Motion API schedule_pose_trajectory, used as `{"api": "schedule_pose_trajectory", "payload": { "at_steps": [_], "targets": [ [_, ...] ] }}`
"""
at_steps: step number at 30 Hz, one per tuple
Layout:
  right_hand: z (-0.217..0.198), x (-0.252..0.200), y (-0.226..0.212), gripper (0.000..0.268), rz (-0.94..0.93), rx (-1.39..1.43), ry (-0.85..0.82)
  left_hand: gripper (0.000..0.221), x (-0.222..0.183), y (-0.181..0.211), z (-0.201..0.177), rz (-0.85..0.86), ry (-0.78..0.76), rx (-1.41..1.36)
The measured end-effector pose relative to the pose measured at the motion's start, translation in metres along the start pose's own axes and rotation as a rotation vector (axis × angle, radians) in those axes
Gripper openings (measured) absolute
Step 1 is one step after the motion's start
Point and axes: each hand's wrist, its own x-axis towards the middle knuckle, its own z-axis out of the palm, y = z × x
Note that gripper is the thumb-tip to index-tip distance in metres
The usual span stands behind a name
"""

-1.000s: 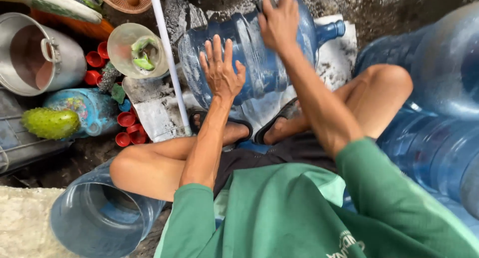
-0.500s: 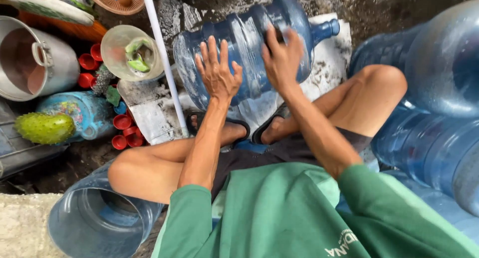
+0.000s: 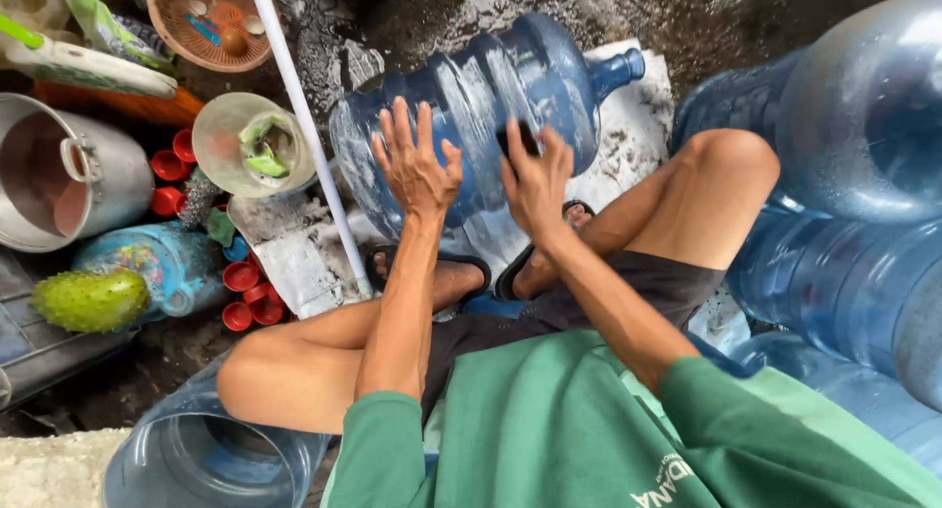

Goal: Manually scrubbing the exterior of a large water carboy and cleaning the interior using a pipe.

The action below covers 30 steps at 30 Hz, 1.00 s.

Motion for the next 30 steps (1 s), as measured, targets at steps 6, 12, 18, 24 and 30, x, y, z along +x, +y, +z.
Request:
{"api": "schedule_pose_trajectory", "payload": {
  "at_steps": [6, 12, 18, 24, 30],
  "targets": [
    [0.031, 0.148, 0.056, 0.026, 0.022, -0.027, -0.219, 0.054, 0.007, 0.002, -0.004, -0.009, 0.005, -0.004],
    [-0.030, 0.041, 0.050, 0.035, 0.029, 0.201, 0.074, 0.052, 0.006, 0.003, -0.007, -0.005, 0.066, -0.115],
    [0.009, 0.088, 0.071, 0.039, 0.108, 0.133, 0.210, 0.052, 0.008, 0.005, -0.010, -0.012, 0.027, -0.110],
    [0.035, 0.142, 0.107, 0.028, -0.058, 0.108, 0.127, 0.052, 0.010, 0.006, -0.010, -0.024, 0.034, -0.090],
    [0.015, 0.003, 0.083, 0.047, 0.374, 0.240, 0.238, 0.051, 0.017, 0.001, -0.001, -0.037, 0.066, -0.128]
  ]
}}
